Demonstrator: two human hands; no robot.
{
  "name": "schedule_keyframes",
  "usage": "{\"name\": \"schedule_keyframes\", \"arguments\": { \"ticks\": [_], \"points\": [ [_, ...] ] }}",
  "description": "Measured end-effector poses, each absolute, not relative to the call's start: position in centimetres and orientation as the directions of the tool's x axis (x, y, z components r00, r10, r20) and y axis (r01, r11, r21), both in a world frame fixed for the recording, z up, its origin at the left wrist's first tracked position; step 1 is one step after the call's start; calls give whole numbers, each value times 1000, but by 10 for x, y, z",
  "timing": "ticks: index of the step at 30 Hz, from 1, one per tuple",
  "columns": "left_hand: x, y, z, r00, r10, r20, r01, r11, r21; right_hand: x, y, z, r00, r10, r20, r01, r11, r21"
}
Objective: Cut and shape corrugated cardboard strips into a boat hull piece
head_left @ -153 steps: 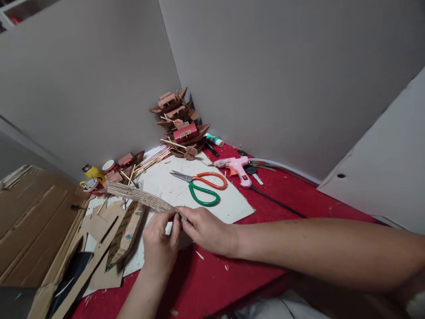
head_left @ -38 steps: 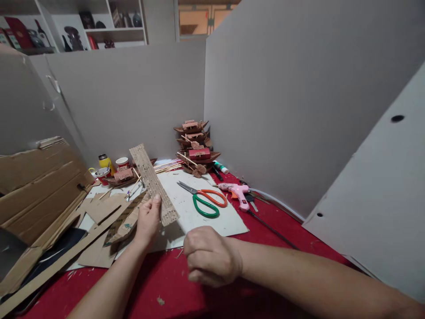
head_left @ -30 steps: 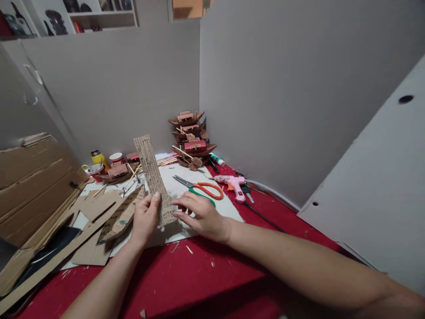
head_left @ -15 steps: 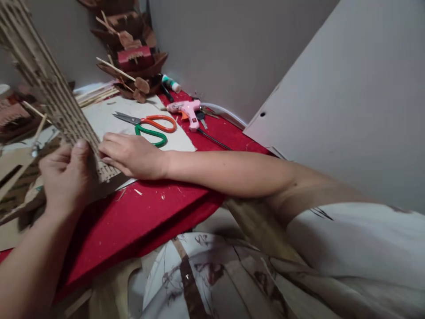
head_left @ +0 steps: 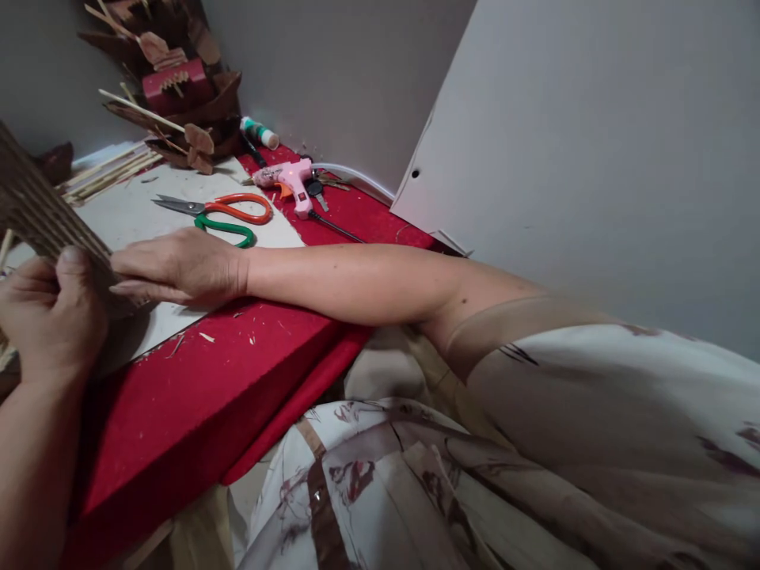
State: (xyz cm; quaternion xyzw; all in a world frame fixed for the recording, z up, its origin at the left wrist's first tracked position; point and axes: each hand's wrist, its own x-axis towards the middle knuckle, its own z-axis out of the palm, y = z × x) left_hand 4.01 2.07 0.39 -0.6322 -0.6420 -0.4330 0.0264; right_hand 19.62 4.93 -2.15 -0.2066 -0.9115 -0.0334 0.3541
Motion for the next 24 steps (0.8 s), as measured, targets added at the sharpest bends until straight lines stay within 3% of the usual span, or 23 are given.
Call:
{"name": "schedule_keyframes", "arguments": {
  "ticks": [4,11,24],
  "points": [
    [38,23,2,-30,774,632,913,-236,332,193,58,-28,-664,320,675,402,915,-38],
    [34,35,-6,47,715,697,902,-330,278,194,61,-25,-704,352,617,402,914,-62],
    [24,36,-12,74,739,669,825,-422,375,189,54,-21,-745,408,528,420,902,-104]
  ]
}}
